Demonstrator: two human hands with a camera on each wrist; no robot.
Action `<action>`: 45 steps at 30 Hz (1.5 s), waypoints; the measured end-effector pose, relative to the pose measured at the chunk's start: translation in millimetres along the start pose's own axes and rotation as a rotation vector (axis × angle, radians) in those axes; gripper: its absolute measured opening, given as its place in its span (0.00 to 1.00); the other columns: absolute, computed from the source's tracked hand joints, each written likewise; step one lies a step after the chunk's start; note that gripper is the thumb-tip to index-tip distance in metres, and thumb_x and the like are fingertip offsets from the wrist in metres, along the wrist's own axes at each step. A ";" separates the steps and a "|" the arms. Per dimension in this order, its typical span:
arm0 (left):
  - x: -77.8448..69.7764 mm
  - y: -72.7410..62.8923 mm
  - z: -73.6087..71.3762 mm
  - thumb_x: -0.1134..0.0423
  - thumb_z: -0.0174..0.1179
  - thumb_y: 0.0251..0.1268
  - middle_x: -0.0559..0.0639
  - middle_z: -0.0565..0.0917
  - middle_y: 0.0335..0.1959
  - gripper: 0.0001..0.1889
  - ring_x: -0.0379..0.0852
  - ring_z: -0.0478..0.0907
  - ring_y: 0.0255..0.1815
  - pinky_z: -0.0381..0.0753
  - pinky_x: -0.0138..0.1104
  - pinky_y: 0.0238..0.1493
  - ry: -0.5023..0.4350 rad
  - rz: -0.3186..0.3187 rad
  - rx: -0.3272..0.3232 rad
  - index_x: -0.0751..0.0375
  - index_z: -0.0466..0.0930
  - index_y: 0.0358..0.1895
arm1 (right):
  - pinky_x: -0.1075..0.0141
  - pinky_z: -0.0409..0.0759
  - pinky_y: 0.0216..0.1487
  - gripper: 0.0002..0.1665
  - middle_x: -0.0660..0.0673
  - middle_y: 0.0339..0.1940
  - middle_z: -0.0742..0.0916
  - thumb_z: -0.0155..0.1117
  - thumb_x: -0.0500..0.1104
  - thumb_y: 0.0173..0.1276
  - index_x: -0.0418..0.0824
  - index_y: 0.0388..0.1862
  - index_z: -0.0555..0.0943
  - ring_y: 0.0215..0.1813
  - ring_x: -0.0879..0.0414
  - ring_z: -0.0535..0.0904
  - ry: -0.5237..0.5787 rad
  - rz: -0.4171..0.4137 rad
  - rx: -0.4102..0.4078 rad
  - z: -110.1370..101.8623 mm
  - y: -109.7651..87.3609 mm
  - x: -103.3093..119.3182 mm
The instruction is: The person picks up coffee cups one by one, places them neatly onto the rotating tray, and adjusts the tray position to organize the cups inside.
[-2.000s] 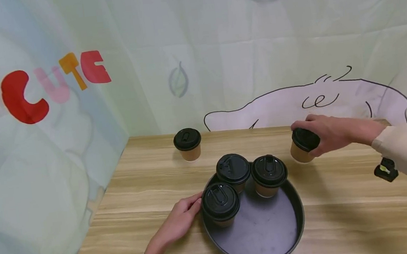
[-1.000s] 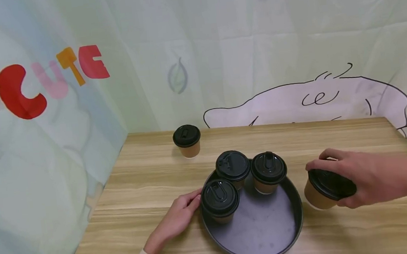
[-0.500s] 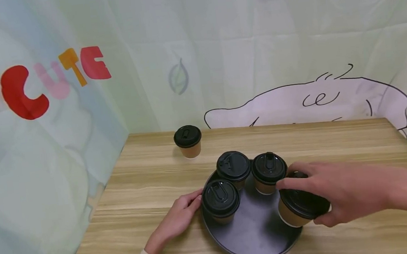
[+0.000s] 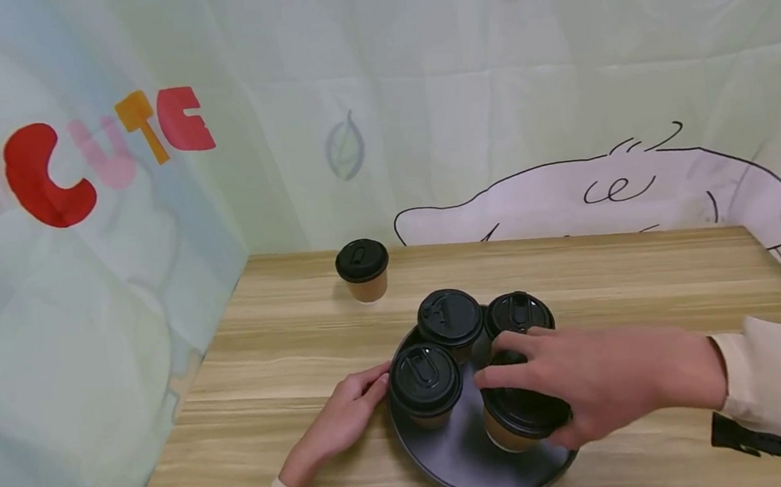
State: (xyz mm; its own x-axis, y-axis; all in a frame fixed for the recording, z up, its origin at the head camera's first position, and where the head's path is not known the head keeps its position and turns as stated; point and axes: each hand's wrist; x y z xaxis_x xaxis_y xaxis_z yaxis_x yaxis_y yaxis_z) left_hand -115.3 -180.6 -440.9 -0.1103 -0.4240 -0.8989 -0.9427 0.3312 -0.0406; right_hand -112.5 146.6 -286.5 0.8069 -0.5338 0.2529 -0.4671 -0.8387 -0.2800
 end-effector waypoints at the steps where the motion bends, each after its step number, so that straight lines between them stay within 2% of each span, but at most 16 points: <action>1: -0.3 0.3 0.2 0.62 0.47 0.85 0.62 0.75 0.71 0.23 0.58 0.67 0.76 0.62 0.54 0.76 0.000 0.000 0.001 0.72 0.71 0.73 | 0.54 0.84 0.54 0.49 0.48 0.69 0.72 0.80 0.56 0.62 0.70 0.78 0.65 0.59 0.50 0.75 0.005 -0.003 0.004 0.8 2.6 0.5; 9: -2.2 1.3 0.7 0.62 0.48 0.84 0.62 0.76 0.71 0.22 0.58 0.67 0.75 0.62 0.54 0.76 0.012 -0.009 -0.005 0.72 0.72 0.72 | 0.53 0.83 0.53 0.49 0.47 0.72 0.70 0.79 0.53 0.62 0.71 0.78 0.64 0.62 0.47 0.75 0.028 -0.002 0.031 10.1 19.3 1.7; 16: -1.2 0.2 0.6 0.62 0.48 0.84 0.61 0.76 0.71 0.22 0.59 0.67 0.75 0.62 0.54 0.76 0.012 -0.008 -0.008 0.71 0.72 0.72 | 0.55 0.84 0.53 0.50 0.44 0.72 0.71 0.81 0.54 0.60 0.68 0.77 0.66 0.61 0.46 0.75 -0.019 -0.054 0.034 21.2 29.8 -0.1; 20: -0.2 0.3 0.3 0.62 0.48 0.84 0.61 0.76 0.71 0.22 0.58 0.67 0.75 0.62 0.54 0.76 0.014 -0.004 -0.007 0.71 0.72 0.72 | 0.56 0.85 0.49 0.49 0.44 0.73 0.70 0.81 0.55 0.61 0.70 0.77 0.66 0.63 0.46 0.74 -0.016 -0.019 0.068 24.8 35.0 0.8; 26: 0.8 0.1 0.1 0.62 0.48 0.84 0.61 0.76 0.71 0.23 0.58 0.67 0.75 0.63 0.54 0.76 0.012 -0.005 -0.008 0.71 0.72 0.72 | 0.55 0.86 0.47 0.50 0.44 0.76 0.69 0.81 0.54 0.61 0.72 0.78 0.65 0.66 0.44 0.73 -0.006 0.015 0.108 26.4 37.6 2.3; 31: 0.8 0.3 -0.1 0.63 0.48 0.84 0.61 0.76 0.71 0.22 0.57 0.67 0.75 0.63 0.54 0.76 0.008 -0.004 -0.008 0.71 0.72 0.72 | 0.52 0.86 0.50 0.50 0.44 0.77 0.68 0.82 0.54 0.61 0.73 0.77 0.65 0.68 0.42 0.73 -0.004 0.028 0.118 26.3 38.6 4.0; 45: 0.2 0.6 -0.2 0.63 0.47 0.85 0.61 0.76 0.71 0.22 0.57 0.67 0.75 0.63 0.54 0.76 0.002 -0.004 -0.001 0.72 0.71 0.72 | 0.54 0.86 0.51 0.50 0.46 0.77 0.67 0.83 0.55 0.59 0.74 0.76 0.66 0.69 0.44 0.72 -0.012 0.043 0.137 27.5 40.9 6.7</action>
State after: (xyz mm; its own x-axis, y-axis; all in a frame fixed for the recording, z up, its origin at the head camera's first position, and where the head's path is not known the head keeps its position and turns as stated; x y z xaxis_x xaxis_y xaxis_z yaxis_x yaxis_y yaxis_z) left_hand -116.0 -180.7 -441.0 -0.1069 -0.4271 -0.8979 -0.9436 0.3283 -0.0439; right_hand -116.2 111.7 -321.8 0.7917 -0.5670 0.2273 -0.4482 -0.7920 -0.4145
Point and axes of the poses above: each hand's wrist, its own y-axis towards the middle knuckle, its own z-axis out of the palm, x = y × z
